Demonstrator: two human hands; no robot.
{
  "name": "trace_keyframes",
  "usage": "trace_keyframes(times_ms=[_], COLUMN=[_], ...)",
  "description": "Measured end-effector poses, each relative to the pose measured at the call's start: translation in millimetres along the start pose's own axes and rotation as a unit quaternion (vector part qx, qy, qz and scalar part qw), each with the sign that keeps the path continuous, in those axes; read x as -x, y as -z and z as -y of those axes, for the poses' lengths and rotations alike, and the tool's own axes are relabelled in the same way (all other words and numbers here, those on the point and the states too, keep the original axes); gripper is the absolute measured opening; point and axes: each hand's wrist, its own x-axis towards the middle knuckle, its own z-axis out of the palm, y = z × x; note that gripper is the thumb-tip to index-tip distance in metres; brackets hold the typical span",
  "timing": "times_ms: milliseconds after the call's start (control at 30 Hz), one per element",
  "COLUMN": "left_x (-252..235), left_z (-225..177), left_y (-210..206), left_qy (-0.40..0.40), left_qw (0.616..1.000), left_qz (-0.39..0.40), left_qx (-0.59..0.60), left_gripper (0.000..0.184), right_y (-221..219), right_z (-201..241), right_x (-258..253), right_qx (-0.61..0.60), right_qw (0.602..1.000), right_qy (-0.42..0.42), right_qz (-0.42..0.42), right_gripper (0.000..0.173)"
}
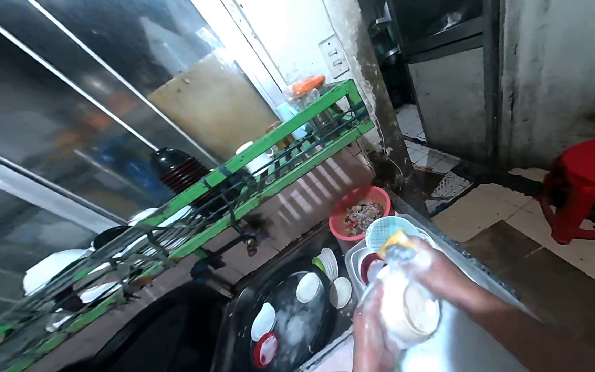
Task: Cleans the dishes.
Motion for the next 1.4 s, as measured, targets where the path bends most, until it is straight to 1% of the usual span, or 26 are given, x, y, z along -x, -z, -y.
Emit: trace_keyframes(times_ms=[67,100,200,300,333,400,467,500,533,600,667,767,867,900,967,1033,1067,1100,1133,1167,1200,1233,1267,1300,1333,1400], left_x=[9.2,11.7,7.6,-11.1,-16.3,-22.0,-24.9,-26.6,-29.2,-35.5,-42.9,-44.6,-40.9,-38.0,-34.2,-38.2,-38.8,-39.0,-40.3,-42.4,-45.1,-45.9,-43.1,-38.2,-34.8,-32.5], left_z=[3.5,2.3,-6.9,-8.3,-3.8,7.9,13.1,15.8,19.6,22.5,19.5,20.9,41.0,40.7,21.4,-2.4,-9.0,-10.3,-4.7,4.8,15.2,24.2,30.9,33.4,32.6,21.3], left_y=[0.6,1.5,8.3,18.8,18.8,15.9,4.6,1.2,0.5,4.5,12.3,14.0,6.2,6.6,4.5,0.5,0.6,0.9,3.1,5.8,5.5,2.2,-1.7,-6.3,-8.1,-2.1], left_qy=[-0.057,-0.069,-0.075,-0.118,-0.133,-0.131,-0.009,0.052,0.079,0.043,-0.038,-0.159,-0.231,-0.207,-0.057,0.094,0.102,0.062,-0.016,-0.118,-0.214,-0.252,-0.264,-0.257,-0.240,-0.161], left_qw=[0.989,0.985,0.994,0.983,0.982,0.988,0.989,0.979,0.968,0.974,0.989,0.984,0.954,0.960,0.993,0.994,0.993,0.995,0.994,0.980,0.955,0.944,0.940,0.943,0.949,0.971], left_qz=[0.020,0.026,0.046,0.075,0.054,0.009,0.010,0.028,0.038,0.028,0.022,0.058,0.080,0.081,0.048,0.050,0.061,0.069,0.079,0.092,0.101,0.110,0.117,0.110,0.107,0.139], left_qx=[-0.136,-0.159,-0.060,0.115,0.127,0.085,0.144,0.197,0.233,0.222,0.141,-0.048,-0.176,-0.170,-0.089,-0.019,-0.023,-0.044,-0.076,-0.128,-0.177,-0.181,-0.184,-0.183,-0.172,-0.112], left_gripper=[0.023,0.020,0.027,0.028,0.029,0.040,0.049,0.056,0.060,0.055,0.047,0.047,0.052,0.051,0.039,0.032,0.032,0.031,0.033,0.037,0.044,0.057,0.072,0.081,0.085,0.081], right_y=[-3.0,-4.1,3.9,10.4,8.1,2.8,-4.0,-8.5,-12.2,-11.5,-8.4,-12.4,-37.2,-42.7,-50.7,-56.9,-59.9,-60.6,-60.7,-58.2,-49.7,-40.0,-32.6,-30.5,-32.8,-36.3], right_z=[22.6,28.4,11.6,14.8,19.6,26.2,24.9,24.8,25.7,28.0,19.1,-10.8,-20.5,-18.1,-15.9,-27.1,-36.6,-42.3,-44.8,-40.1,-26.3,-12.5,-1.9,3.7,3.9,-5.4], right_x=[14.7,16.9,2.7,4.2,7.5,13.0,16.7,18.9,21.1,21.3,16.6,6.4,0.7,5.0,27.6,50.2,51.4,48.4,43.3,38.0,32.0,24.3,18.0,14.0,12.4,19.2], right_qx=[0.124,0.142,-0.089,-0.317,-0.317,-0.189,-0.048,-0.011,-0.011,-0.135,-0.245,-0.222,-0.141,-0.081,0.050,0.174,0.184,0.145,0.066,-0.048,-0.171,-0.248,-0.265,-0.238,-0.181,-0.002], right_qw=[0.987,0.981,0.995,0.944,0.943,0.973,0.975,0.970,0.973,0.989,0.966,0.966,0.988,0.995,0.994,0.953,0.929,0.924,0.939,0.965,0.976,0.965,0.958,0.964,0.979,0.996], right_qy=[0.078,0.098,0.014,-0.071,-0.055,0.042,0.180,0.221,0.216,0.065,-0.084,-0.133,-0.054,-0.023,0.080,0.246,0.317,0.346,0.325,0.241,0.110,-0.002,-0.068,-0.079,-0.047,0.082], right_qz=[0.071,0.086,0.035,-0.057,-0.088,-0.126,-0.117,-0.100,-0.081,-0.015,-0.002,0.015,0.034,0.052,0.060,-0.006,-0.046,-0.075,-0.095,-0.093,-0.076,-0.080,-0.085,-0.084,-0.078,-0.017], right_gripper=[0.068,0.071,0.070,0.065,0.064,0.067,0.064,0.061,0.059,0.061,0.057,0.051,0.044,0.045,0.046,0.046,0.048,0.049,0.049,0.049,0.048,0.043,0.042,0.043,0.043,0.047])
